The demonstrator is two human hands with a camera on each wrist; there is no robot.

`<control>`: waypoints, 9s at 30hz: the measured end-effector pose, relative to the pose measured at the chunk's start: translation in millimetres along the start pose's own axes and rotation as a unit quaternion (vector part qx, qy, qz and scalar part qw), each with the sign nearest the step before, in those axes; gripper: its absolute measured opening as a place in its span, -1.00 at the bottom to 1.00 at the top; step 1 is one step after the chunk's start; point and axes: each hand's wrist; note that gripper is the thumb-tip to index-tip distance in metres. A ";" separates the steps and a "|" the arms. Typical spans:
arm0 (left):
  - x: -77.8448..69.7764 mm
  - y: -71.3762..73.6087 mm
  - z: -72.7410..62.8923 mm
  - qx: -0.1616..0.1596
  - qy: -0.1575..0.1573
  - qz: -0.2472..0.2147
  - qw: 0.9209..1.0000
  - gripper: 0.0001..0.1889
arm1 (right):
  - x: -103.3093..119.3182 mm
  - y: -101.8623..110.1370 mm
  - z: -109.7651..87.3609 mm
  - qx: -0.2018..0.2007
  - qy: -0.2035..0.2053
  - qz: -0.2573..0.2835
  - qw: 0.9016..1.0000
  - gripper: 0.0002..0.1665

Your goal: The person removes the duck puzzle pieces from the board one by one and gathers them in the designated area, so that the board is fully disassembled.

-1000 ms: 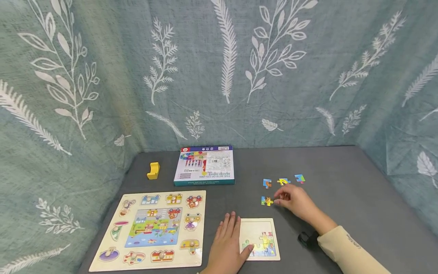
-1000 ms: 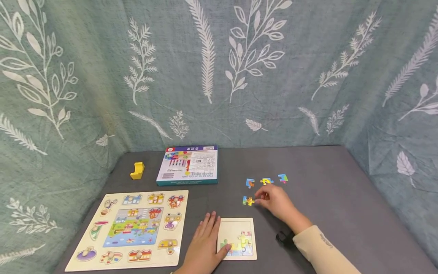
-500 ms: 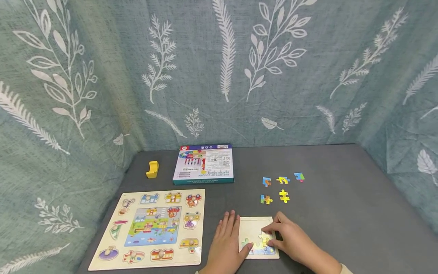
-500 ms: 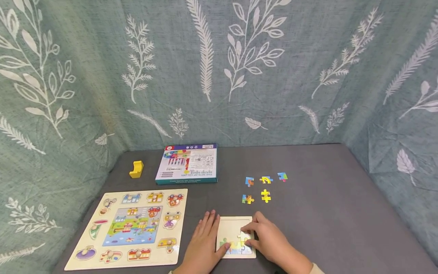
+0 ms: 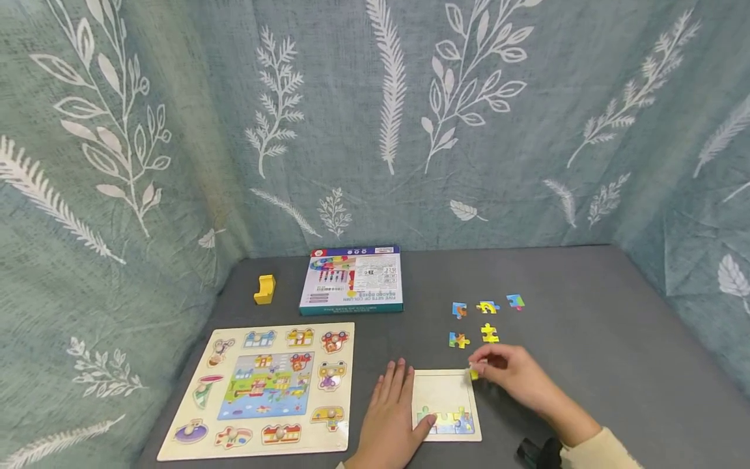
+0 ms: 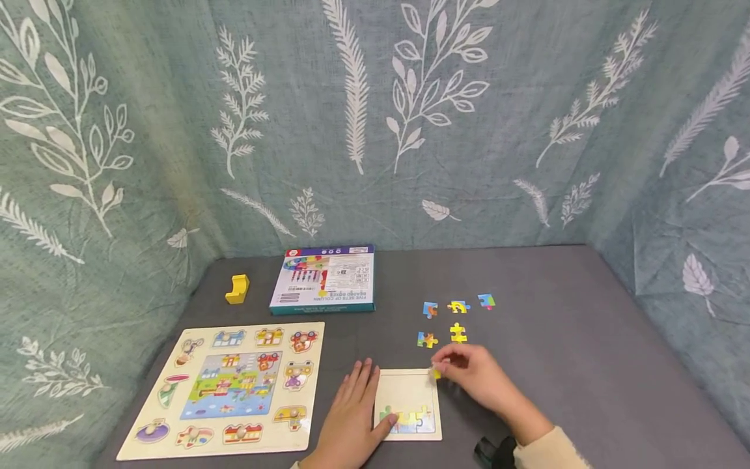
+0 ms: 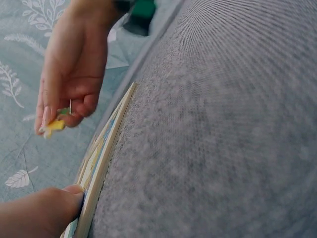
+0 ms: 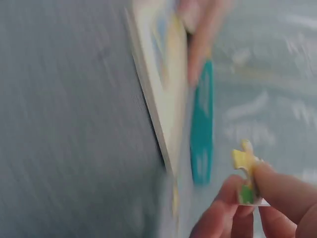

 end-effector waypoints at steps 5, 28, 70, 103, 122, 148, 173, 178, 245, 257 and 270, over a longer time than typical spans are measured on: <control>2.0 1.2 0.7 -0.010 -0.009 -0.001 1.000 -0.11 | -9.6 45.9 18.8 -0.097 -0.061 -0.036 0.993 -0.80; -0.7 -2.8 2.7 -0.001 -0.006 -0.001 1.000 -0.10 | -38.1 80.0 18.7 -0.162 -0.110 -0.281 0.939 -0.78; 0.3 11.1 -5.0 0.047 -0.018 0.067 0.996 -0.07 | 16.6 -83.4 -6.1 0.106 0.064 -0.183 0.975 -0.75; -1.0 14.4 -8.7 0.048 -0.014 0.046 0.998 0.00 | 17.9 -74.9 -6.2 0.065 0.078 -0.076 0.992 -0.83; -0.3 11.7 -7.7 0.044 -0.015 0.046 0.998 -0.01 | -5.5 -14.4 35.0 -0.053 -0.050 -0.122 0.990 -0.81; -2.0 15.6 -9.4 0.056 -0.009 0.050 0.997 -0.01 | 3.9 -37.2 24.5 -0.073 -0.048 -0.301 0.950 -0.82; -2.0 14.3 -8.7 0.060 -0.007 0.060 0.996 -0.01 | 13.1 -65.9 -27.5 0.072 0.124 -0.322 0.936 -0.65; -1.6 15.1 -9.6 0.054 -0.005 0.064 0.996 -0.01 | 13.3 -69.8 -26.0 0.064 0.103 -0.309 0.943 -0.66; -2.0 16.1 -8.7 0.057 -0.010 0.060 0.997 -0.02 | 13.6 -43.1 -35.2 0.064 0.065 -0.323 0.942 -0.59; 1.8 12.8 -7.0 0.050 -0.014 0.055 0.997 -0.01 | 4.2 -56.4 -33.4 0.055 0.053 -0.226 0.971 -0.58; 0.6 12.0 -7.0 0.054 -0.012 0.060 0.997 -0.01 | -1.8 23.3 -31.6 -0.097 -0.027 -0.174 0.980 -0.79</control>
Point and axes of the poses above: each hand's wrist, its own z-axis towards the middle knuckle, its own y-axis out of the back of the hand, x = y × z, and after that the axes turned 10 degrees about x, right-handed
